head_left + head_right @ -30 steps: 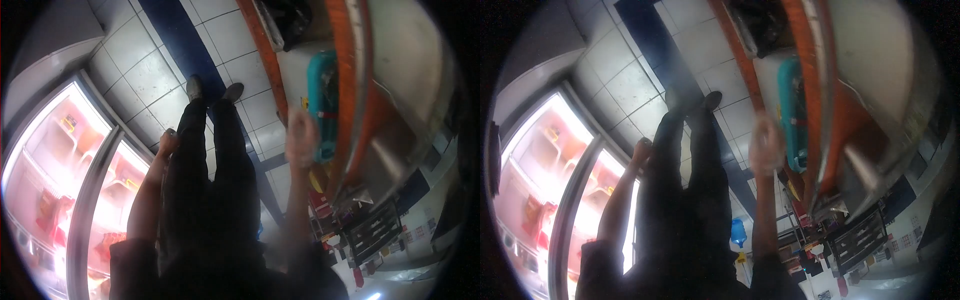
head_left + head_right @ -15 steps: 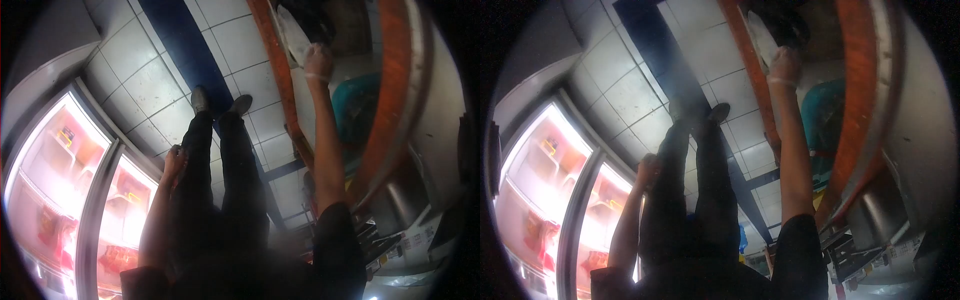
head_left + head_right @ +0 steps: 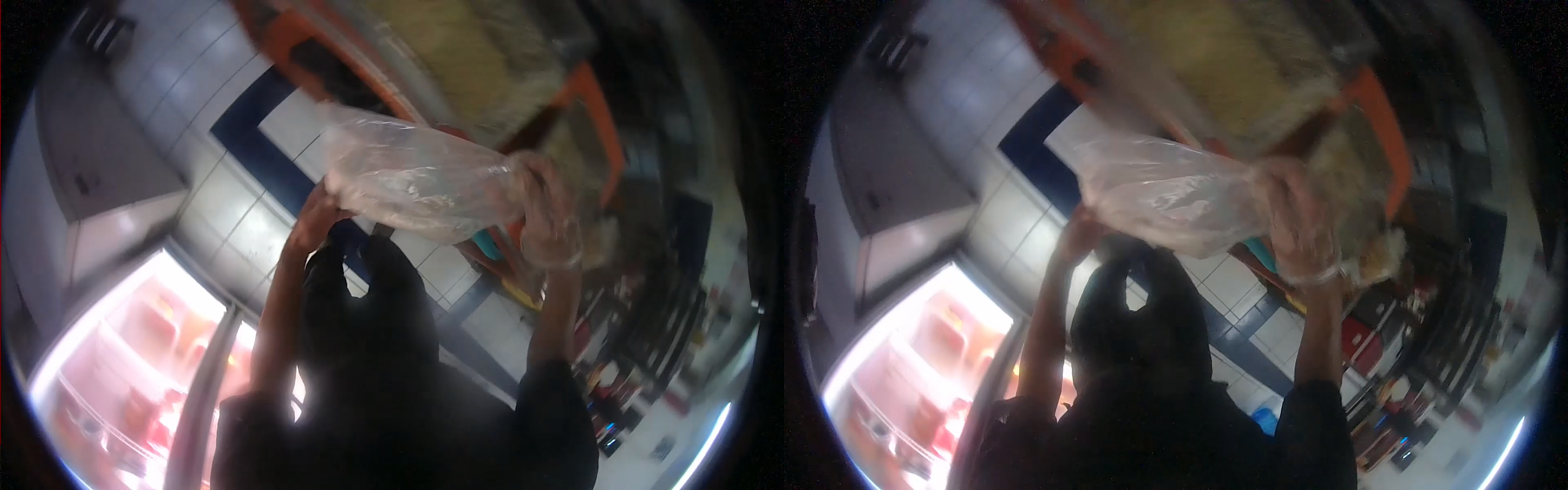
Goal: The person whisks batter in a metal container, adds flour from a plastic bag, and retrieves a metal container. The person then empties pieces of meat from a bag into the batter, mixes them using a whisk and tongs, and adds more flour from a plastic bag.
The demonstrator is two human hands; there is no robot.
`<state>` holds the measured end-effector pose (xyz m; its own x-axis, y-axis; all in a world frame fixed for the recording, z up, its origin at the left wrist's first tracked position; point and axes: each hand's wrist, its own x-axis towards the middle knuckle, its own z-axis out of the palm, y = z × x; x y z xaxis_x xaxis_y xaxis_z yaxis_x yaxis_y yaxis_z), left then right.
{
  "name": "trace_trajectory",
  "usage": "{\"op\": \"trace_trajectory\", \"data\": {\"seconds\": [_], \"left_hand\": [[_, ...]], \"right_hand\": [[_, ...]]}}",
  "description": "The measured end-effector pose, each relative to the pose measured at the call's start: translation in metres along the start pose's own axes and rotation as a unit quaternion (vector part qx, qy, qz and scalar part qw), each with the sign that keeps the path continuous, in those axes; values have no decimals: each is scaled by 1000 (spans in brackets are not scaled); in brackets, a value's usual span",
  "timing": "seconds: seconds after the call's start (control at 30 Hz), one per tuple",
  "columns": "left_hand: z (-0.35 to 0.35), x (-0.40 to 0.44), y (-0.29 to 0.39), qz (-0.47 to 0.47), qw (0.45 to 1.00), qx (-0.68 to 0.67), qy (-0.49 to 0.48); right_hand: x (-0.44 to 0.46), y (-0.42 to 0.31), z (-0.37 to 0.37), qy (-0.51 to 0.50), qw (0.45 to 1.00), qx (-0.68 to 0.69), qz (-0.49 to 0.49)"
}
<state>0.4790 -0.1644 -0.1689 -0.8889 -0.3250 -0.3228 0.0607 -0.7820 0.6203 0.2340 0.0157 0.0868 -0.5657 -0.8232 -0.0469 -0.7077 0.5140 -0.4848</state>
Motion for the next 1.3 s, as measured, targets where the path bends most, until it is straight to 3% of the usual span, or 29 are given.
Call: {"op": "trace_trajectory", "data": {"seconds": [0.1,0.13,0.17,0.2,0.23,0.27,0.37,0.47,0.53,0.6,0.67,0.73,0.77,0.83,0.87,0.93,0.97,1.0,1.07,1.17,1.27,1.3], "left_hand": [[88,11,39,42,982,117,-145],[120,12,50,8,985,61,-162],[150,16,61,-26,984,7,-174],[182,24,66,-31,980,23,-197],[217,31,65,4,988,89,-125],[245,26,72,49,986,151,-53],[328,28,88,96,969,218,-69],[396,45,87,153,933,320,-58],[414,78,73,263,791,548,-71],[467,65,72,247,782,568,-62],[495,73,69,281,633,720,-45],[512,79,62,324,594,734,-57],[520,81,59,366,557,742,-68],[540,78,58,357,524,771,-55],[547,77,58,346,493,797,-42],[552,88,57,378,465,799,-52],[553,92,56,408,441,797,-60],[556,93,56,405,441,798,-62],[565,93,58,367,449,813,-50],[576,94,59,375,433,817,-57],[581,101,59,408,408,815,-64],[583,101,59,408,407,815,-64]], "right_hand": [[-15,22,-78,122,974,-98,-166],[-17,30,-104,151,950,-174,-212],[-20,39,-122,175,947,-184,-197],[-23,49,-136,198,977,46,-71],[-28,64,-149,207,935,282,49],[-35,75,-162,230,931,281,46],[-60,140,-177,188,899,382,102],[-66,205,-154,258,850,436,146],[-49,285,-131,265,861,419,113],[-29,356,-104,265,896,353,41],[-31,336,-108,269,834,470,106],[-29,333,-112,266,758,571,169],[-27,333,-117,269,757,573,165],[-22,340,-117,206,839,465,193],[-20,341,-112,208,837,468,192],[-20,337,-105,286,696,639,161],[-11,357,-97,287,694,640,160],[6,402,-70,297,815,489,87],[12,416,-64,293,902,318,10],[4,391,-80,213,856,442,165],[16,418,-59,288,887,356,58],[4,390,-80,261,869,399,133]]}}
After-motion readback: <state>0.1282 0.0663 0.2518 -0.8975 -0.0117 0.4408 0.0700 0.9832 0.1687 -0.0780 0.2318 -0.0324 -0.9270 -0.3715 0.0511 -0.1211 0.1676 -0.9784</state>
